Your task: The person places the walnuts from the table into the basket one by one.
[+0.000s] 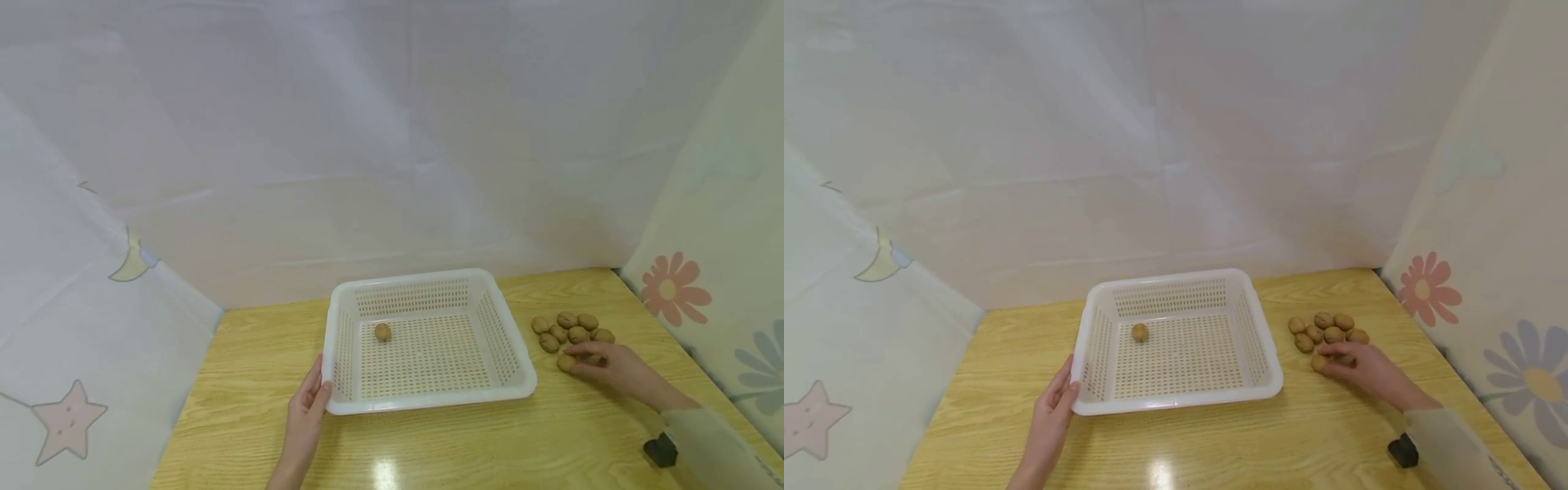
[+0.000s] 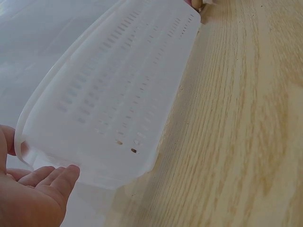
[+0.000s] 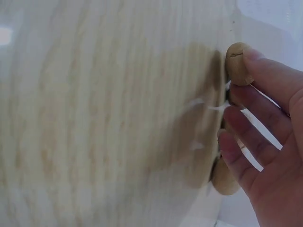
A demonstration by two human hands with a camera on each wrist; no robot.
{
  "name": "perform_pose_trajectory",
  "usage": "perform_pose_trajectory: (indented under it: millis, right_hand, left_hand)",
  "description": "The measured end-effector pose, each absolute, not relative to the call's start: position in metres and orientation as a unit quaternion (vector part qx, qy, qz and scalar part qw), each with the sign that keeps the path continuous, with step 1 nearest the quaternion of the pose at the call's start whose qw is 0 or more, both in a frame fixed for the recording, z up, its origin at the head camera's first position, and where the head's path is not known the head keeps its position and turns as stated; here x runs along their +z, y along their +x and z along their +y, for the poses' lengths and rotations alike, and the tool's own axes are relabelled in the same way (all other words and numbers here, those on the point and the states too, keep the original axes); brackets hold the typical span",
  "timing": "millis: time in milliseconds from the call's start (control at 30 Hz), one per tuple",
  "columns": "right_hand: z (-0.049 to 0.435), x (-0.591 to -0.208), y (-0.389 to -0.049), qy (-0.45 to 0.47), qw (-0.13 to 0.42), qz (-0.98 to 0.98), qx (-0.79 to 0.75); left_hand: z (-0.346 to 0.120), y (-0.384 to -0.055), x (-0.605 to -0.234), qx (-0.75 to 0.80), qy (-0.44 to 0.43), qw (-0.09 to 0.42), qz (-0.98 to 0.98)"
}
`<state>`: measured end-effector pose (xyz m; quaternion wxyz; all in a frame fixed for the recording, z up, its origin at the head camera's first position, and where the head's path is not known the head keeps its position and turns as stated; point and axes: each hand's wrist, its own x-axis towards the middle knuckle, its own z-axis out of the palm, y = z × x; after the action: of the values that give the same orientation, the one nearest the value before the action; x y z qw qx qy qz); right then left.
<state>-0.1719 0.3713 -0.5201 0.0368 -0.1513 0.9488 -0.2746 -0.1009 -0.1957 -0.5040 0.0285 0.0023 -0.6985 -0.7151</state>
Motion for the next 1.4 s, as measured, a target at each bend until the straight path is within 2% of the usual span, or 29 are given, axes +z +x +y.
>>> perform_pose_trajectory:
  millis: [567,833,1167,1400]
  right_hand:
    - [0.341,-0.472,-0.165,-0.151,0.019,0.942,-0.299]
    - [0.326,-0.444,-0.169,-0.173,-0.007,0.939,-0.296]
    - [0.292,-0.417,-0.183,-0.17,0.04,0.932,-0.318]
    - [0.261,-0.408,-0.199,-0.194,0.04,0.933,-0.299]
  left_hand:
    - [-0.196,-0.101,-0.505,-0.715,-0.001,0.026,-0.698]
    - [-0.197,-0.1,-0.504,-0.713,-0.007,0.026,-0.701]
    - [-0.197,-0.101,-0.504,-0.716,-0.008,0.032,-0.698]
    - [-0.197,-0.1,-0.504,-0.72,-0.011,0.029,-0.694]
